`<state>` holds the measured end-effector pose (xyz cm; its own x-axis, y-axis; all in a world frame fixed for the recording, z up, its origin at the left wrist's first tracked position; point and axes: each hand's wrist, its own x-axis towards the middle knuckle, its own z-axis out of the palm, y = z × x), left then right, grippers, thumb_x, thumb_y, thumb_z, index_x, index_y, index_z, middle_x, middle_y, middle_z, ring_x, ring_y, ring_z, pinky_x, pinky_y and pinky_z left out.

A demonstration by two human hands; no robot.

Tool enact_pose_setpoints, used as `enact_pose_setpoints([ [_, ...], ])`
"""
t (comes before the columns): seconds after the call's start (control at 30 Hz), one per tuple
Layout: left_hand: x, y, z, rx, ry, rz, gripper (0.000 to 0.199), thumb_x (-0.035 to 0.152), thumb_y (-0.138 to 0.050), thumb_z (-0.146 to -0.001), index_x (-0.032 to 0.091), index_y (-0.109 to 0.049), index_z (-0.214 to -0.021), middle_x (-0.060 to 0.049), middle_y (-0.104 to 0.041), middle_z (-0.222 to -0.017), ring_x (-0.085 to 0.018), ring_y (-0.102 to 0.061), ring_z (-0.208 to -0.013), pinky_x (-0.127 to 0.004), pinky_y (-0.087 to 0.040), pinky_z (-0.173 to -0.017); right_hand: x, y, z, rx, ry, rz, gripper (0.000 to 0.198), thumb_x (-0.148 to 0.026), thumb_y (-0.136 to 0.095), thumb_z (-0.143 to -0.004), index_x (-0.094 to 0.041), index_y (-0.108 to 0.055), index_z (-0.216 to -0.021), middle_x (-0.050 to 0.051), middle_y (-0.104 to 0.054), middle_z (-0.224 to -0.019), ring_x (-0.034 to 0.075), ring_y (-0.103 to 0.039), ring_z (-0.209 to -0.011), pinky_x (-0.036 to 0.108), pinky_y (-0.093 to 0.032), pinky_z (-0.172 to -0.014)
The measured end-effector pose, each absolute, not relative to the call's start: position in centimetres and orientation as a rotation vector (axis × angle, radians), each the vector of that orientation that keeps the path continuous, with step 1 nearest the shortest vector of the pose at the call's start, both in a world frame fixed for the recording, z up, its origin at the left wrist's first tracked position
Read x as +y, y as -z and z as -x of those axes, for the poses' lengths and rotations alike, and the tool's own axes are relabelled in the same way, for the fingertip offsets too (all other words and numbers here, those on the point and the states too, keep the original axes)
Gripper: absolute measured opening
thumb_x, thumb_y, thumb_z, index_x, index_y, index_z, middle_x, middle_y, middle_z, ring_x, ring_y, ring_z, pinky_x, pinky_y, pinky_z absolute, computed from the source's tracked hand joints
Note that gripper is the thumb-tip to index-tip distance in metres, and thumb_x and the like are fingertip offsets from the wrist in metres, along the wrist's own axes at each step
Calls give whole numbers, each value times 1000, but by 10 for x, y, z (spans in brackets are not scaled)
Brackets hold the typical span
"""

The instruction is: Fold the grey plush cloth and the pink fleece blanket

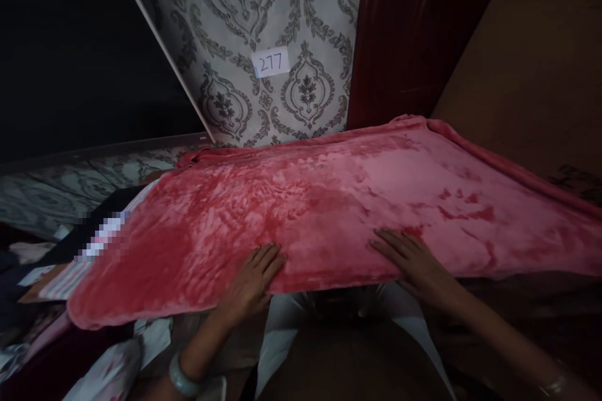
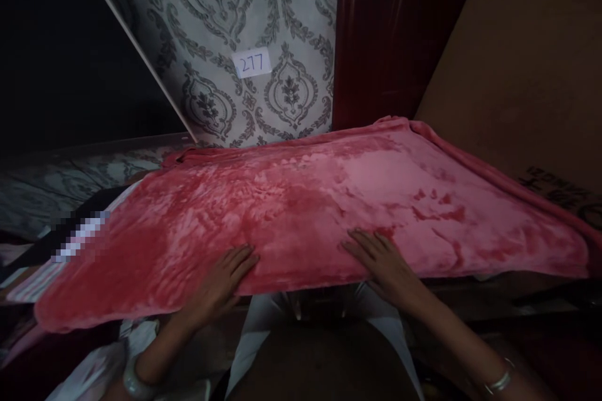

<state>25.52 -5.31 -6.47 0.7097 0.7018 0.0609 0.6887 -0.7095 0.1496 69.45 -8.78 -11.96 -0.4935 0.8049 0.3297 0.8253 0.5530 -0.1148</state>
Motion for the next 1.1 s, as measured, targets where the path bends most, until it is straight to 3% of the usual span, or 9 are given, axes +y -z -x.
enact_pose_setpoints([
  [0.23, -35, 42, -254, 1155, -399, -2512, 43, 23, -45, -91, 22, -68, -127, -10, -64, -139, -24, -58, -130, -45, -45, -112, -82, 104, -717, -2305, -178, 1371, 49, -28, -40, -94, -26, -62, -138, 10, -59, -142, 25, -53, -133, 48, -46, -110],
  [0.33, -18, 37, -265, 1287, -450, -2380, 37, 25, -44, -90, 18, -73, -112, -10, -75, -116, -23, -69, -108, -38, -54, -97, -68, 89, -715, -2152, -219, 1601, 44, -31, -40, -93, -23, -71, -122, 9, -72, -119, 25, -69, -108, 39, -56, -92],
  [0.43, -10, 35, -274, 1449, -418, -2369, 33, 23, -46, -87, 17, -74, -103, -8, -78, -98, -22, -72, -92, -34, -56, -86, -55, 77, -709, -2037, -227, 1736, 40, -32, -42, -89, -22, -74, -111, 7, -76, -104, 25, -72, -92, 36, -58, -82],
  [0.53, -18, 35, -273, 1435, -405, -2463, 32, 23, -46, -88, 16, -73, -105, -10, -77, -102, -23, -73, -94, -36, -57, -87, -57, 77, -708, -2002, -223, 1685, 39, -32, -42, -89, -21, -74, -109, 8, -76, -102, 24, -72, -91, 35, -58, -82],
  [0.63, -37, 41, -261, 1230, -420, -2658, 39, 19, -44, -91, 18, -69, -120, -12, -72, -125, -23, -67, -116, -39, -55, -99, -74, 88, -713, -2064, -159, 1492, 37, -32, -43, -93, -20, -73, -112, 9, -74, -112, 24, -71, -100, 37, -59, -86],
  [0.73, -56, 55, -251, 1101, -425, -2915, 47, 13, -45, -89, 22, -63, -133, -12, -58, -147, -25, -52, -138, -44, -49, -109, -95, 102, -716, -2141, -2, 1289, 38, -25, -44, -96, -23, -67, -127, 10, -68, -129, 23, -65, -118, 39, -56, -96],
  [0.83, -67, 77, -251, 1135, -454, -3112, 58, 10, -53, -84, 19, -54, -142, -17, -46, -156, -30, -40, -147, -50, -43, -113, -108, 115, -711, -2204, 152, 1208, 58, -15, -44, -94, -27, -47, -151, 10, -57, -144, 23, -54, -133, 43, -50, -105],
  [0.97, -69, 104, -257, 1288, -549, -3249, 67, -1, -50, -82, 21, -51, -145, -15, -51, -152, -29, -36, -149, -50, -38, -115, -112, 132, -697, -2210, 372, 1368, 83, -5, -43, -87, -25, -16, -163, 14, -46, -153, 28, -43, -141, 50, -43, -109],
  [1.1, -66, 111, -257, 1304, -740, -3235, 67, -2, -46, -82, 21, -51, -145, -13, -60, -141, -26, -42, -144, -46, -37, -115, -110, 148, -685, -2082, 578, 1490, 85, -1, -41, -89, -29, -11, -164, 13, -53, -146, 28, -47, -136, 50, -41, -108],
])
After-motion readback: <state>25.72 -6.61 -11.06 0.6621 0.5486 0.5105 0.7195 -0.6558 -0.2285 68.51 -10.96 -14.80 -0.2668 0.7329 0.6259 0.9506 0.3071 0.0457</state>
